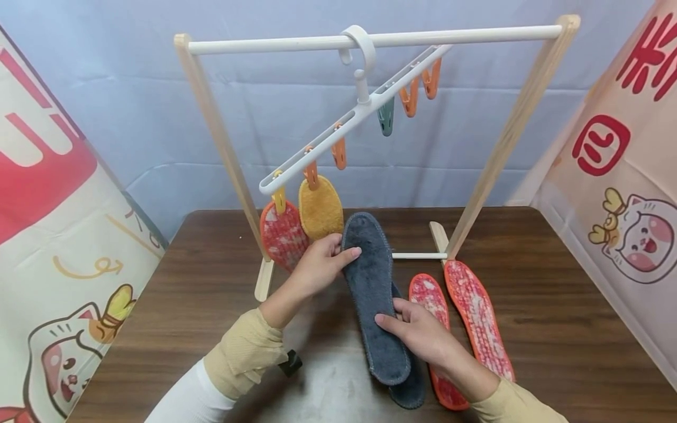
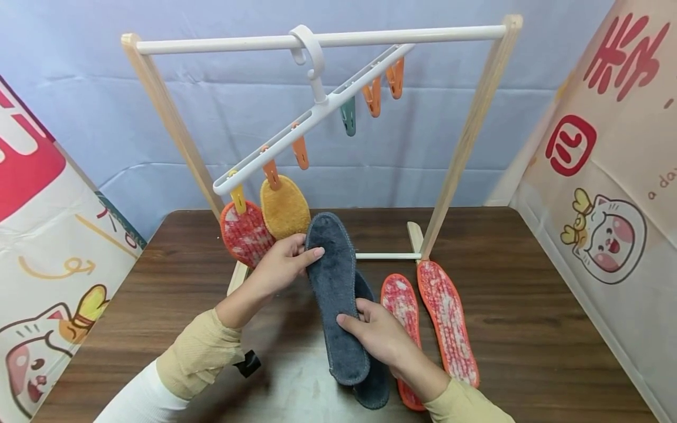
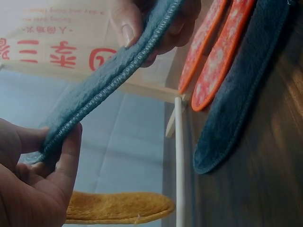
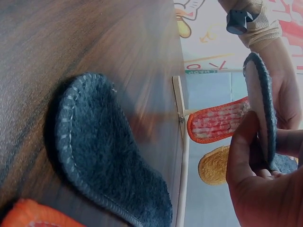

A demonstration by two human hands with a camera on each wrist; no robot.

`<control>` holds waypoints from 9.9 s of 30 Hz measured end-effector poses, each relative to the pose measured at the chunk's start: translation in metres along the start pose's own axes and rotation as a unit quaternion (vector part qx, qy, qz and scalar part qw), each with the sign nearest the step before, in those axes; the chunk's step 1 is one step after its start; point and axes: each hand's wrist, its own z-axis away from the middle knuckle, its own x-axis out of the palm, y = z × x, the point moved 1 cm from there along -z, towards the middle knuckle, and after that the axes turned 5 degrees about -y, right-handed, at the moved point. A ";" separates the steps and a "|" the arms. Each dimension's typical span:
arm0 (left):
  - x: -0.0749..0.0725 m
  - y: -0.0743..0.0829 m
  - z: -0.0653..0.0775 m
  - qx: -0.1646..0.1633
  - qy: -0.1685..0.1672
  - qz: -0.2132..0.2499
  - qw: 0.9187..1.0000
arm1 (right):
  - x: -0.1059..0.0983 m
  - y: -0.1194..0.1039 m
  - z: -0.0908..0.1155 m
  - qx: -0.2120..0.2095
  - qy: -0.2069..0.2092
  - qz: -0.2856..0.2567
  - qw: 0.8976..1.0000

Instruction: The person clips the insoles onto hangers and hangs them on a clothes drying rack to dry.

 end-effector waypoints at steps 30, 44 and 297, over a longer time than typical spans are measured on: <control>-0.002 0.004 -0.002 0.003 0.006 0.002 1.000 | -0.003 -0.004 0.002 -0.021 -0.023 -0.044 0.999; -0.001 0.005 -0.003 -0.002 0.007 0.022 1.000 | -0.004 -0.004 0.001 -0.031 -0.013 -0.040 0.999; -0.042 0.109 -0.060 0.117 0.154 0.186 0.963 | -0.030 -0.048 -0.008 -0.169 0.046 0.036 0.984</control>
